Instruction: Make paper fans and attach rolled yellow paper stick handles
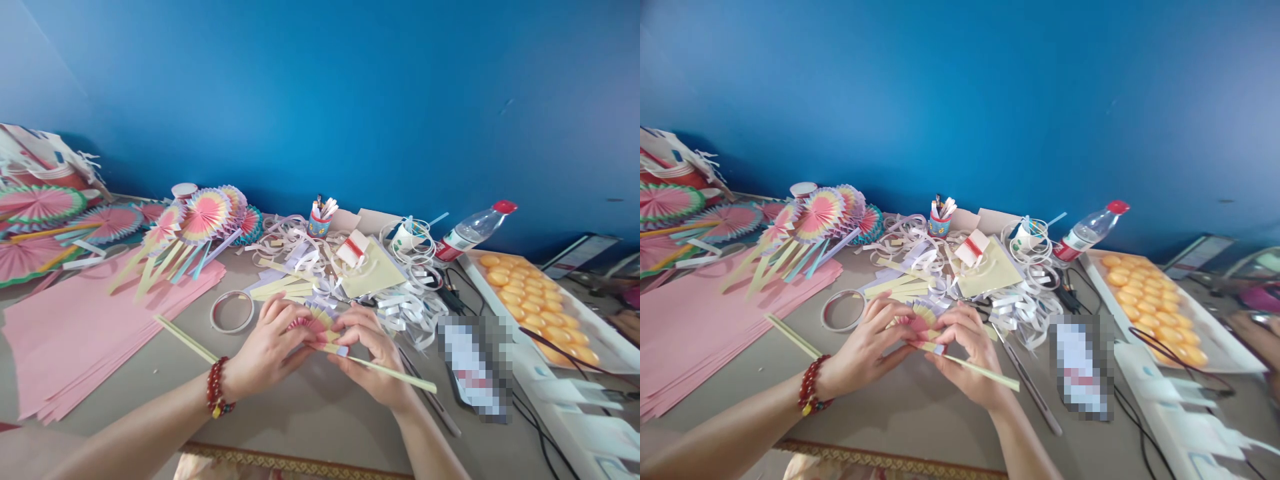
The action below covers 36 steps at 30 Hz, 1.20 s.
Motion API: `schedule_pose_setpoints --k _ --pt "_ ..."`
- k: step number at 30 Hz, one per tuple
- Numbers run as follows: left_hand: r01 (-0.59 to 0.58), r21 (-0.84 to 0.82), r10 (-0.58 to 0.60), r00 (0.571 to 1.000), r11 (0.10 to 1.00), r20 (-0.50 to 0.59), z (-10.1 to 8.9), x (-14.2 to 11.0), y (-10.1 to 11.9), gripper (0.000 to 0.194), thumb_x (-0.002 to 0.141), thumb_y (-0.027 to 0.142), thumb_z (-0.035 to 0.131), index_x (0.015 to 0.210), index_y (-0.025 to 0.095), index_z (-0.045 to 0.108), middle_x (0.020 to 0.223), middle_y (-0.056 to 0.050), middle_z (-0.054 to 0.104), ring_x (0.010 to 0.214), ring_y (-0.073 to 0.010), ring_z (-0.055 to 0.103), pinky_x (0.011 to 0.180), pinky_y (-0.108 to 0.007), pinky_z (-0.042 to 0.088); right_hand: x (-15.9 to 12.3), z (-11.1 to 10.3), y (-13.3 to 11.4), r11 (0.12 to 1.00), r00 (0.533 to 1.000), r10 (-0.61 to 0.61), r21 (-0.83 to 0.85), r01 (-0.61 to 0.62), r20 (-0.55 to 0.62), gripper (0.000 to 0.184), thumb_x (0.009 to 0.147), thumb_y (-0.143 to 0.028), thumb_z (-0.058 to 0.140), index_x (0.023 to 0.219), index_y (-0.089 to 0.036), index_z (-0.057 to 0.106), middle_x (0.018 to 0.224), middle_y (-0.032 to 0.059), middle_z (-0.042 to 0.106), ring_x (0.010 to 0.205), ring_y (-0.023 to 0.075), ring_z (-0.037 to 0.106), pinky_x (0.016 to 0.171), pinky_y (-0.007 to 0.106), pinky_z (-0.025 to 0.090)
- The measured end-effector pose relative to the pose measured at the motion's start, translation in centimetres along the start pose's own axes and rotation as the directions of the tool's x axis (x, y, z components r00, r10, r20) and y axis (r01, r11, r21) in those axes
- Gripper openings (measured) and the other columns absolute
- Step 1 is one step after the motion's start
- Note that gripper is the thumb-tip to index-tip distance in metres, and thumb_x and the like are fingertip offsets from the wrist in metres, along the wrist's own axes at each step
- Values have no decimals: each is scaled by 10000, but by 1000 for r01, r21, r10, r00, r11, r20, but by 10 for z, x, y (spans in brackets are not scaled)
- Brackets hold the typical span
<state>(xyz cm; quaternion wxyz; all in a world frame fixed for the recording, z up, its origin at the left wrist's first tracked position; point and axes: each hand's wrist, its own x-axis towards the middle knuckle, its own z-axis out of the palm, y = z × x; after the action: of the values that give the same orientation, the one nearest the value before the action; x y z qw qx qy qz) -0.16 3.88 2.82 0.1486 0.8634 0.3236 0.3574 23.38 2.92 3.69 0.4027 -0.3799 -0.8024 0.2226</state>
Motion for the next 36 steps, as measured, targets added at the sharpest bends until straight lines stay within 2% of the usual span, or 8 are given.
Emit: schedule_pose_setpoints --k 6,11,19,28,31,36 --pt "15 -24 -13 998 1000 65 -1 1 -2 109 988 205 527 1004 244 628 1122 -34 652 1085 -189 538 1161 -489 213 0 -1 2 999 997 38 20 -40 63 156 833 -330 759 845 -253 623 1086 58 682 1128 253 581 1054 443 410" --pt "19 -15 -17 997 1000 81 -1 1 -4 126 996 217 522 1032 263 634 1136 -24 657 1094 -187 535 1160 -486 204 -1 -6 5 993 984 115 26 -119 137 222 810 -368 785 935 -254 642 1198 78 651 1205 263 554 1014 402 442" --pt "-28 11 26 991 1000 134 -2 1 -10 157 979 201 533 1090 254 630 1191 -51 649 1127 -208 533 1149 -486 260 -1 -8 8 987 986 140 61 -146 88 156 814 -314 763 854 -236 634 1180 94 659 1159 268 594 976 426 472" --pt "-16 8 14 989 1000 146 0 2 -8 173 983 165 501 1058 242 637 1173 -45 659 1131 -193 543 1166 -478 257 -1 -6 8 988 989 121 87 -129 91 141 823 -283 759 780 -235 634 1226 90 685 1269 283 526 1030 472 439" --pt "-19 -2 19 994 1000 108 0 2 -8 169 968 148 510 1065 235 617 1178 -55 651 1113 -198 545 1149 -484 280 0 -6 9 979 987 144 133 -152 68 138 824 -325 766 893 -238 682 1233 108 673 1238 282 557 1023 464 455" --pt "-1 -13 2 999 1000 54 0 1 -9 146 922 126 545 1027 221 584 1164 -72 643 1079 -214 544 1107 -484 330 -2 -6 9 949 979 185 243 -201 84 353 834 -403 758 1149 -268 674 1304 115 630 1279 279 545 1072 470 431"
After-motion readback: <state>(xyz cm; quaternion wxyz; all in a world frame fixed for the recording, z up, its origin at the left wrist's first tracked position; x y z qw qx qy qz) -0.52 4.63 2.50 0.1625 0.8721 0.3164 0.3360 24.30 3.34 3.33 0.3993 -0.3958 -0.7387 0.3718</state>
